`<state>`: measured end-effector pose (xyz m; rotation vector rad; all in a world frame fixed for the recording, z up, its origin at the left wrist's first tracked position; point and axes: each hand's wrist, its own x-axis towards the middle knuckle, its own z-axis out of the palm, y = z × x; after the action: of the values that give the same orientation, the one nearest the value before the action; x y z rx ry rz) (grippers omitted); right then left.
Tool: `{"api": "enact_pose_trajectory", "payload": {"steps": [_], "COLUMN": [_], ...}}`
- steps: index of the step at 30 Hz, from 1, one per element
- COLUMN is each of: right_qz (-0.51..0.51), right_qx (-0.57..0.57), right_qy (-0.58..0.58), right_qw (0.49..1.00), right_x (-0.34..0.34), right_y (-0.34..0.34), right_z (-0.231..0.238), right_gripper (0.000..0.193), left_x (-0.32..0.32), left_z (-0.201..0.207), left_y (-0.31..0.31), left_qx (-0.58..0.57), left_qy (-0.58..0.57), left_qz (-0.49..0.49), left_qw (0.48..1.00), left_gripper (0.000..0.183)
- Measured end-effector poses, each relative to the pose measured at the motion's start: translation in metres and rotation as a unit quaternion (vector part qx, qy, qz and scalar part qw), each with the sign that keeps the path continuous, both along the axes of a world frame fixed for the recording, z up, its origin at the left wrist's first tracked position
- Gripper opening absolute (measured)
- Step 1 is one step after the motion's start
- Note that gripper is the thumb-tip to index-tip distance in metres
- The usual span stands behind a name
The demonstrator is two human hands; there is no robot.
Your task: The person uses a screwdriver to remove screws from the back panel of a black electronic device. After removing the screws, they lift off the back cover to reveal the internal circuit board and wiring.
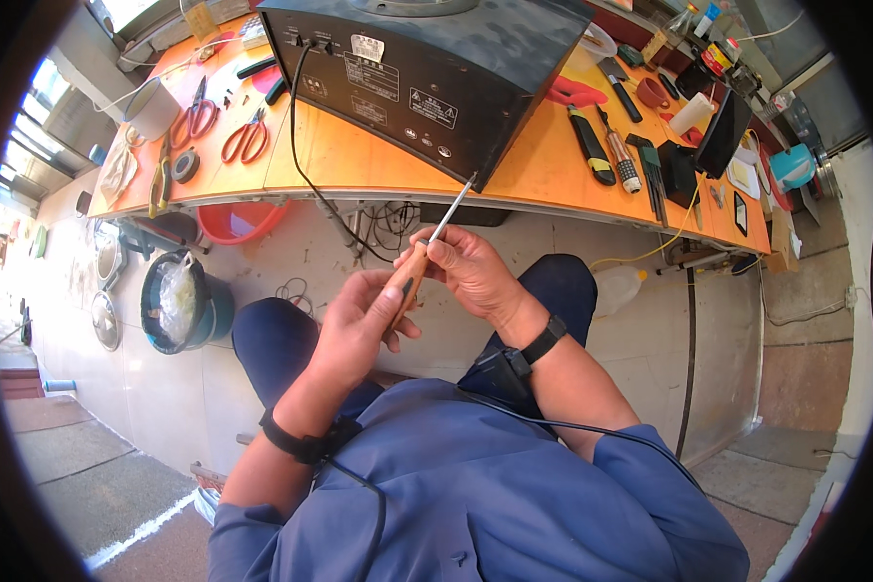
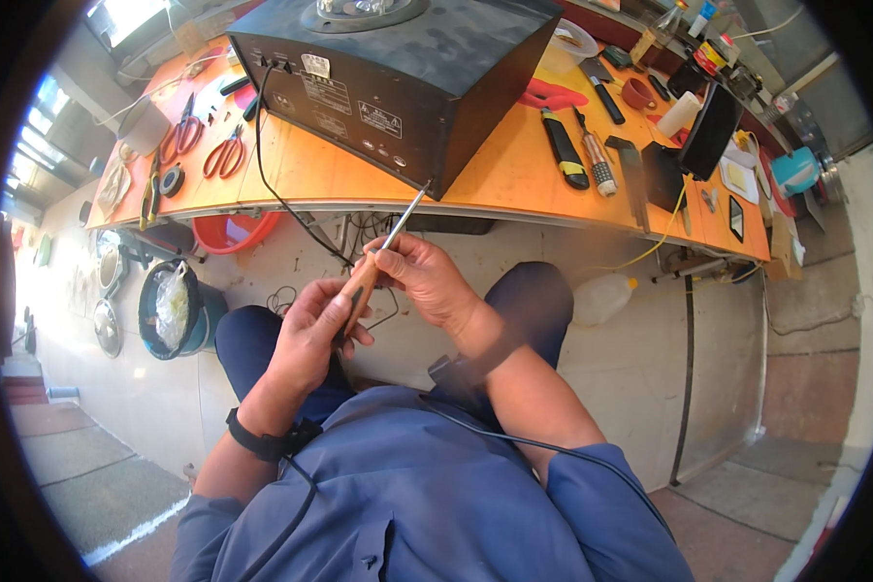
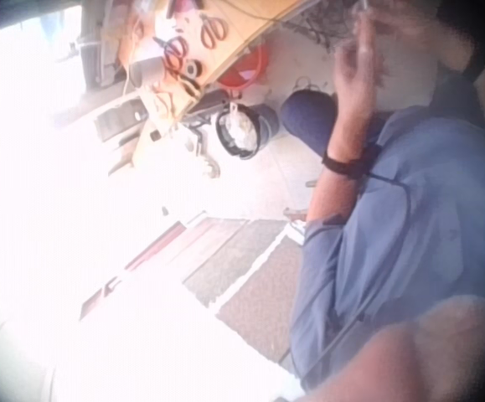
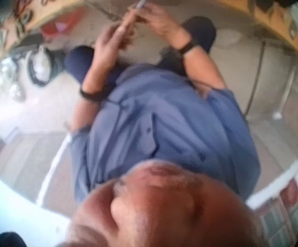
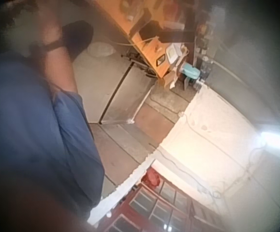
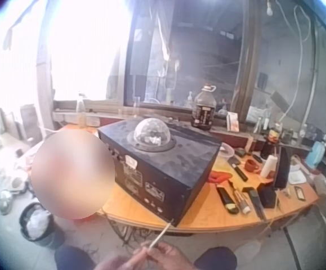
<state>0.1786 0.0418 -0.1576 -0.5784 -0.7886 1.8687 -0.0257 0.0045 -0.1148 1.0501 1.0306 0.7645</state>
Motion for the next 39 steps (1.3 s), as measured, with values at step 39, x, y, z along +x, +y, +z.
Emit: {"api": "enact_pose_trajectory", "payload": {"steps": [39], "right_qz": [-0.007], "right_qx": [0.000], "right_qy": [-0.005], "right_qw": [1.000], "right_x": [-0.003], "right_y": [0.000], "right_z": [-0.006], "right_gripper": [0.027], "left_x": [0.001], "left_z": [0.014], "left_y": [0.002], "left_qx": [-0.052], "left_qy": [-0.052], "left_qz": [-0.019], "left_qw": [0.997], "left_gripper": [0.041]}}
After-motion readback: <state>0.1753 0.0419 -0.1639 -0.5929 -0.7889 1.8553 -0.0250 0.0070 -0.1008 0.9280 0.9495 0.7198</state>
